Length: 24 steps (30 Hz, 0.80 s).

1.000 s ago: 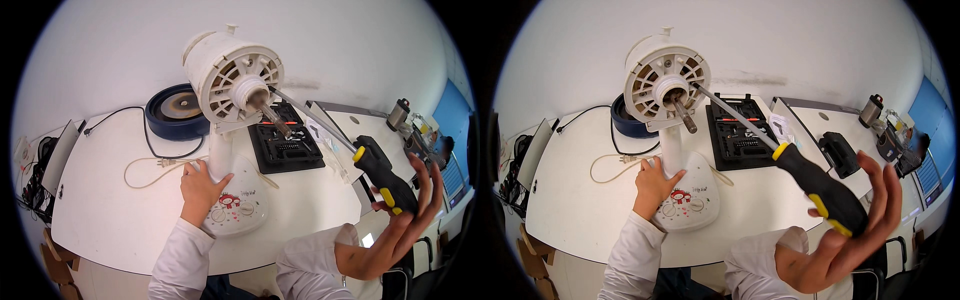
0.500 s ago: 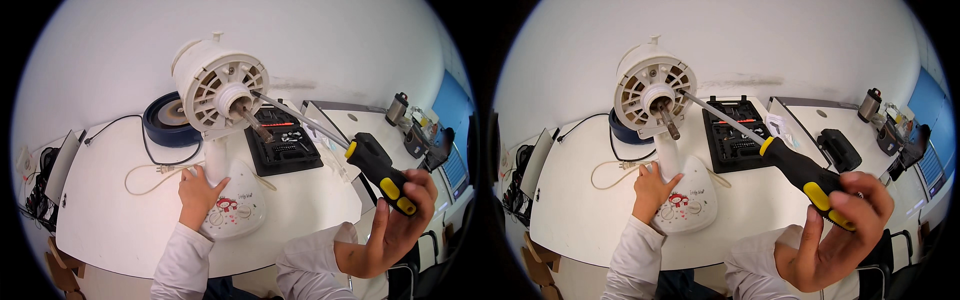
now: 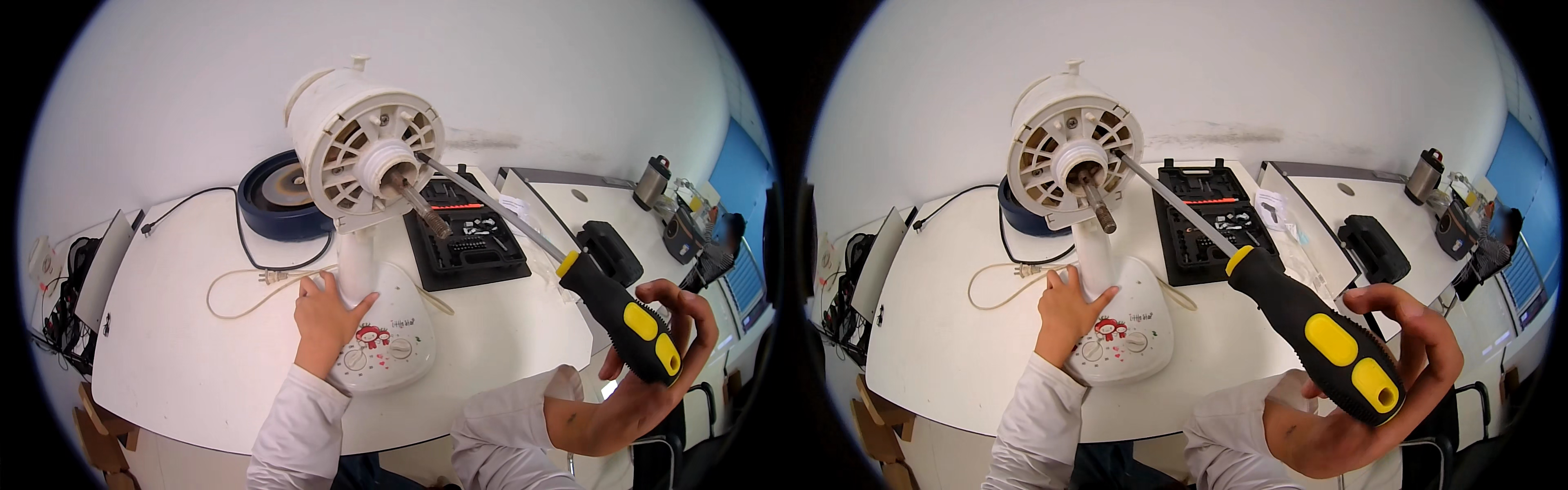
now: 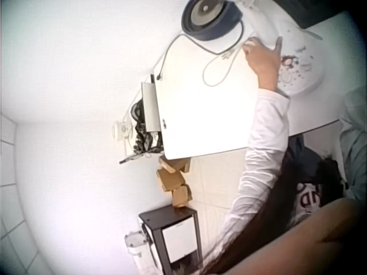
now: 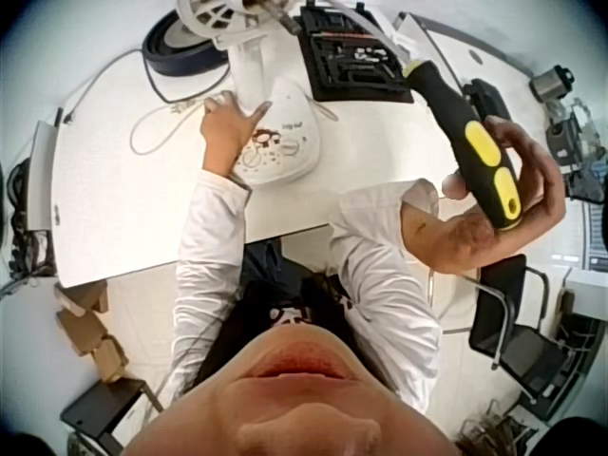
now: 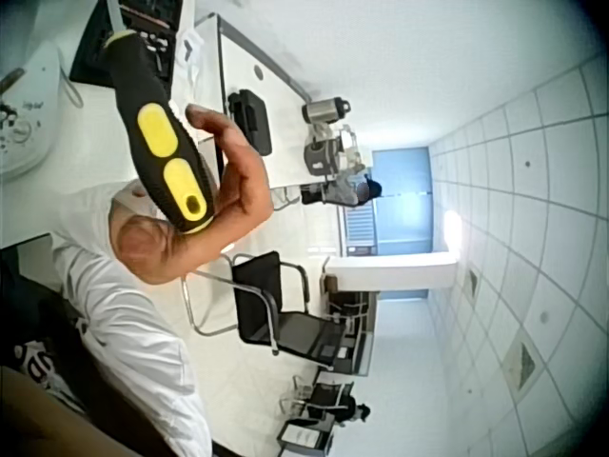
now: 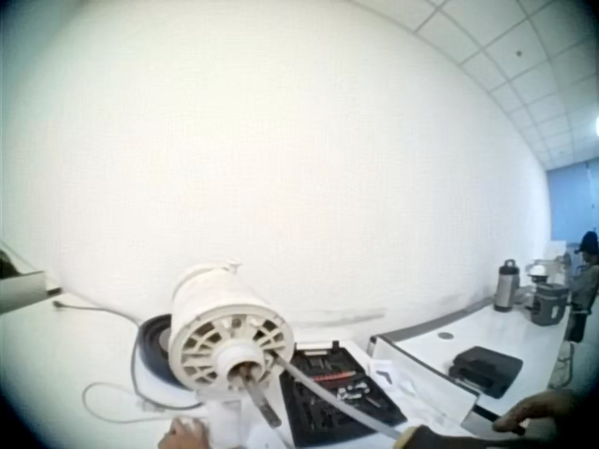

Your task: The person uses a screwdriver to remove screws from a circular blue device and then from a white fan motor housing. They manipulate the devices on a white table, removing fasteners and setting them aside.

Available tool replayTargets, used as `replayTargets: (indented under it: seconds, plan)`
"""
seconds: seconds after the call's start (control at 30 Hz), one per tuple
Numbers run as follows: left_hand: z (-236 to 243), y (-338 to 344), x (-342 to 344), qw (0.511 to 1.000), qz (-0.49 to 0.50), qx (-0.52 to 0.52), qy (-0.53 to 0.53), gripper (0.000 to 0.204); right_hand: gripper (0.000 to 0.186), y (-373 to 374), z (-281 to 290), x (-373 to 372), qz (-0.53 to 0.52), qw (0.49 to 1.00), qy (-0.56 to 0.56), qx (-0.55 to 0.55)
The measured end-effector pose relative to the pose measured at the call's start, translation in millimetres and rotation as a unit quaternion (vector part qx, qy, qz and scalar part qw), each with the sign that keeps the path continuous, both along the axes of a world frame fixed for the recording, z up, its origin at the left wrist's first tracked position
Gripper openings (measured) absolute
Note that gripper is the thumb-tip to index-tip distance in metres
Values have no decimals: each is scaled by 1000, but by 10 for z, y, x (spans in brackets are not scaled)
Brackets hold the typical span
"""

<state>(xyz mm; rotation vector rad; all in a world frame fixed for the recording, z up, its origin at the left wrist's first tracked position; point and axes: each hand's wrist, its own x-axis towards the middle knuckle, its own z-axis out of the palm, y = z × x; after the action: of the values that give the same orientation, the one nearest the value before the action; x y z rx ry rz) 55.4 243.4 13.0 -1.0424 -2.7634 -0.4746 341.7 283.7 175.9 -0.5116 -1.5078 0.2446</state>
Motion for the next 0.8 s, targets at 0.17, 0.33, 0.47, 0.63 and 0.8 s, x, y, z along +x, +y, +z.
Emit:
replayTargets:
  seconds: [0.17,0.33,0.47,0.63,0.8]
  plan:
    - [13,-32,7,1000,4,2,6,97,52,60,-73,94,6,995,-36,95]
    - [-2,9,36,1000,2,-13,11,96,39,38,-42,96,25,991,-52,123]
    - [-17,18,15,1000,-1,-2,13,94,33,91,-60,268,49,973,-145,173]
    - [-12,62,16,999,-6,50,9,90,36,90,-16,158,-20,981,-112,156]
    - [-11,-56,10,999,20,8,-26,93,37,50,-50,-120,-68,997,-28,-21]
